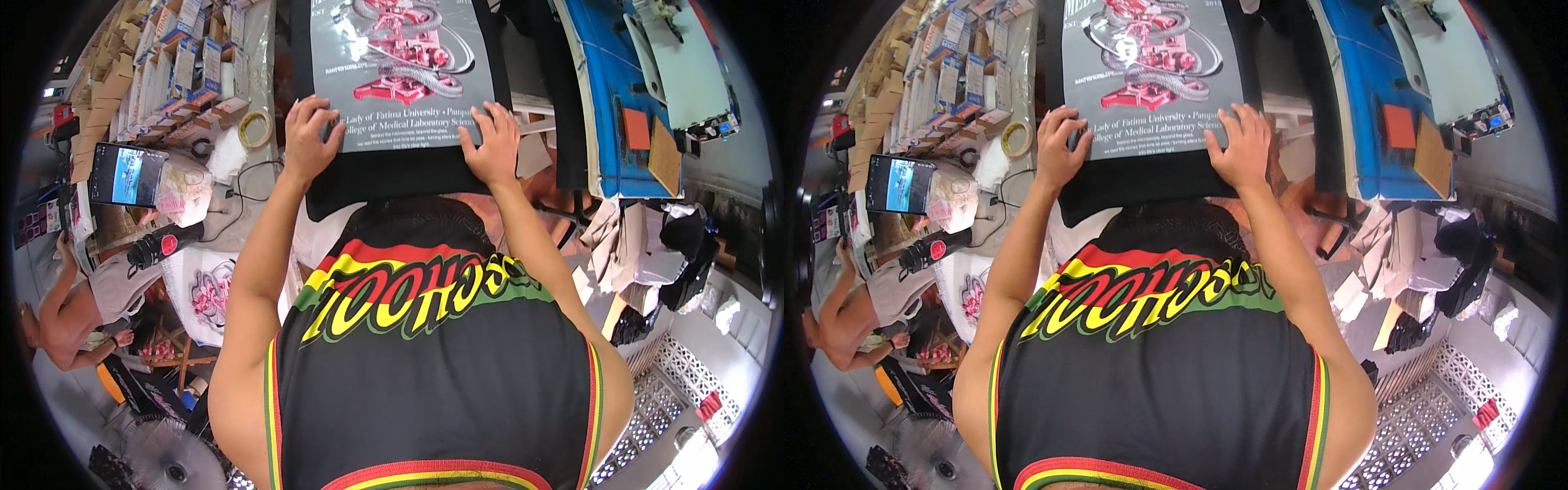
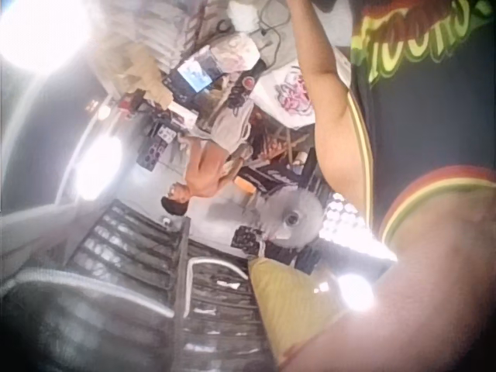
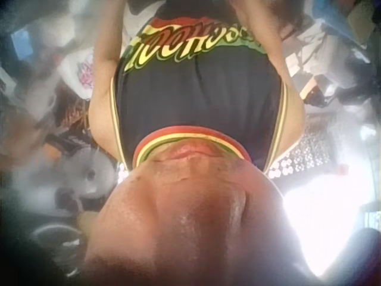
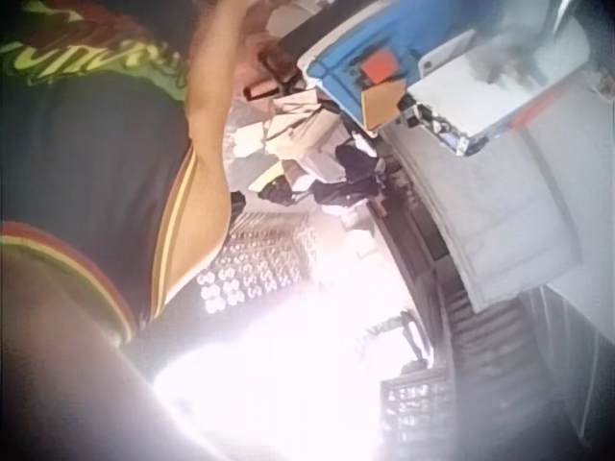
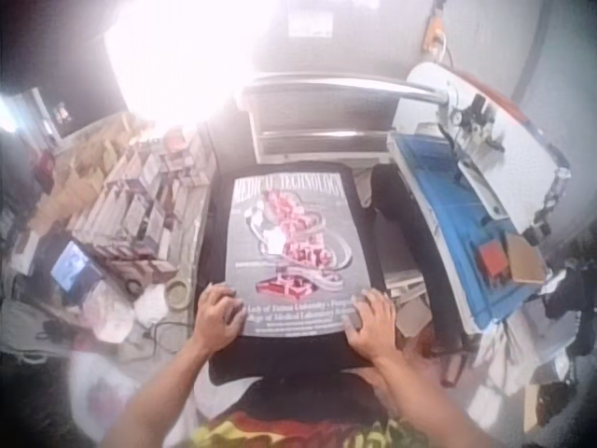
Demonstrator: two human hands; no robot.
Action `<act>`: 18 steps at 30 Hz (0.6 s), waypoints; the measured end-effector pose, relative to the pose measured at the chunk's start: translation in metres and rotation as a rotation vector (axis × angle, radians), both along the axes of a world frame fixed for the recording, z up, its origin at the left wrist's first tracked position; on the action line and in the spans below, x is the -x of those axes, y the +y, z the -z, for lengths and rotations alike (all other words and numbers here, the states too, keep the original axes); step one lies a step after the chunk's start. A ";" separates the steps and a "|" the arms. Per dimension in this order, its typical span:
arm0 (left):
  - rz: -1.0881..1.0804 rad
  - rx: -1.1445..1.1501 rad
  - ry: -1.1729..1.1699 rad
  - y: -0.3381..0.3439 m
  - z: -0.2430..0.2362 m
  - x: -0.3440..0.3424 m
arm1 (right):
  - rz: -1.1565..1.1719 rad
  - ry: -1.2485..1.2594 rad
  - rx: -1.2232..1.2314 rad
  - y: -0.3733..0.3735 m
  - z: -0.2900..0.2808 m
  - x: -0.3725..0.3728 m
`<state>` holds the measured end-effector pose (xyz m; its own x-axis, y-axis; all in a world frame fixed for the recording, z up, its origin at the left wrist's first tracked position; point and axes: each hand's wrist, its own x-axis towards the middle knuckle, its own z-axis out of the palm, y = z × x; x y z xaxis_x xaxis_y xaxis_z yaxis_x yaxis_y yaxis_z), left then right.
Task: The person operates a heat press machine to print designs onto black t-shirts. They place a t-shirt on the press, position a transfer sheet with a medical technology graphic, and close the press. After the cycle, they remove the finished shirt and repeat the process with a new shirt.
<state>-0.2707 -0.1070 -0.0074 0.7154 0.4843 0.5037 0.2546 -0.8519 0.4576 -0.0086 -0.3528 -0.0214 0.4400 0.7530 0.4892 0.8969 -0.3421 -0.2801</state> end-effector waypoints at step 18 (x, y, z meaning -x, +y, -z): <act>0.340 -0.079 0.087 -0.072 -0.001 -0.042 | 0.224 -0.461 -0.289 -0.070 -0.144 -0.122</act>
